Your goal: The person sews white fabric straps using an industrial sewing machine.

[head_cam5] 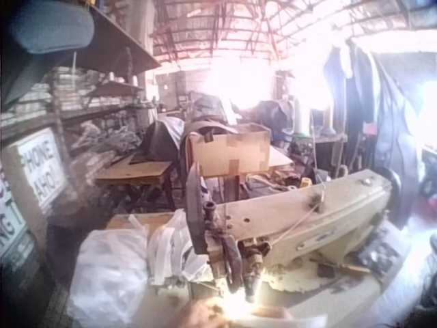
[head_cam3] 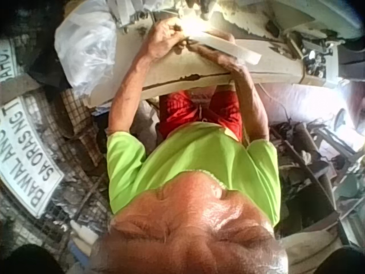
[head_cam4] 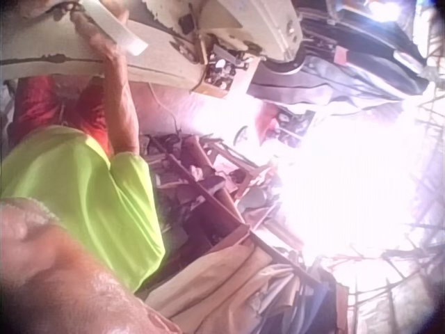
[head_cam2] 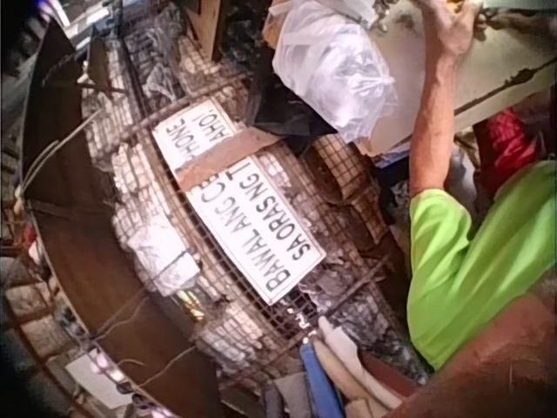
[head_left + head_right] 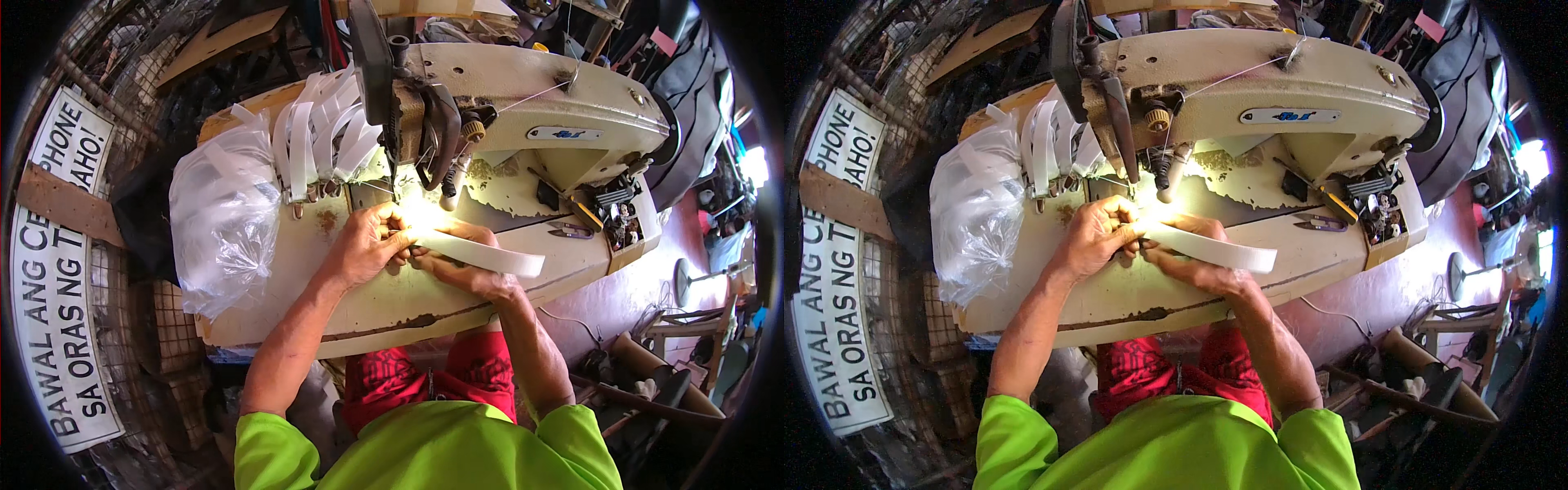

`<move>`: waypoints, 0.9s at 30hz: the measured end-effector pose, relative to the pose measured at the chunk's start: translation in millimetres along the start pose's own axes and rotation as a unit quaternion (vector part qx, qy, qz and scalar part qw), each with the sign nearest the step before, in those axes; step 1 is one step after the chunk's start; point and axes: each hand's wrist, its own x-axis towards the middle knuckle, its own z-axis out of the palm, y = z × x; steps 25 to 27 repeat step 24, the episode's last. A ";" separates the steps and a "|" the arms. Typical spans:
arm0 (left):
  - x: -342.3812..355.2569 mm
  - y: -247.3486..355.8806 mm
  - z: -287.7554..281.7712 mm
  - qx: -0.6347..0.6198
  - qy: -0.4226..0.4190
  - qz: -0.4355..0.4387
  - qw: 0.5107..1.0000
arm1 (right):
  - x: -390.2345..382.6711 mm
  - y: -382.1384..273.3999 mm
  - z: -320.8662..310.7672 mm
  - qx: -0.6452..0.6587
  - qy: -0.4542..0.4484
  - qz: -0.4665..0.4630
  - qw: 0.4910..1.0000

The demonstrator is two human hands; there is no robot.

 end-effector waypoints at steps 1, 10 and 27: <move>-1.1 1.2 0.6 0.000 0.003 0.001 1.000 | 0.7 -6.8 -0.6 -0.065 -0.032 -0.011 0.997; -3.5 12.3 3.1 -0.044 0.018 0.013 0.999 | 12.6 1.3 15.6 0.078 0.103 0.079 0.988; 3.7 -16.7 -17.7 0.507 0.139 0.309 0.792 | 61.4 18.5 15.3 0.046 0.082 0.181 0.979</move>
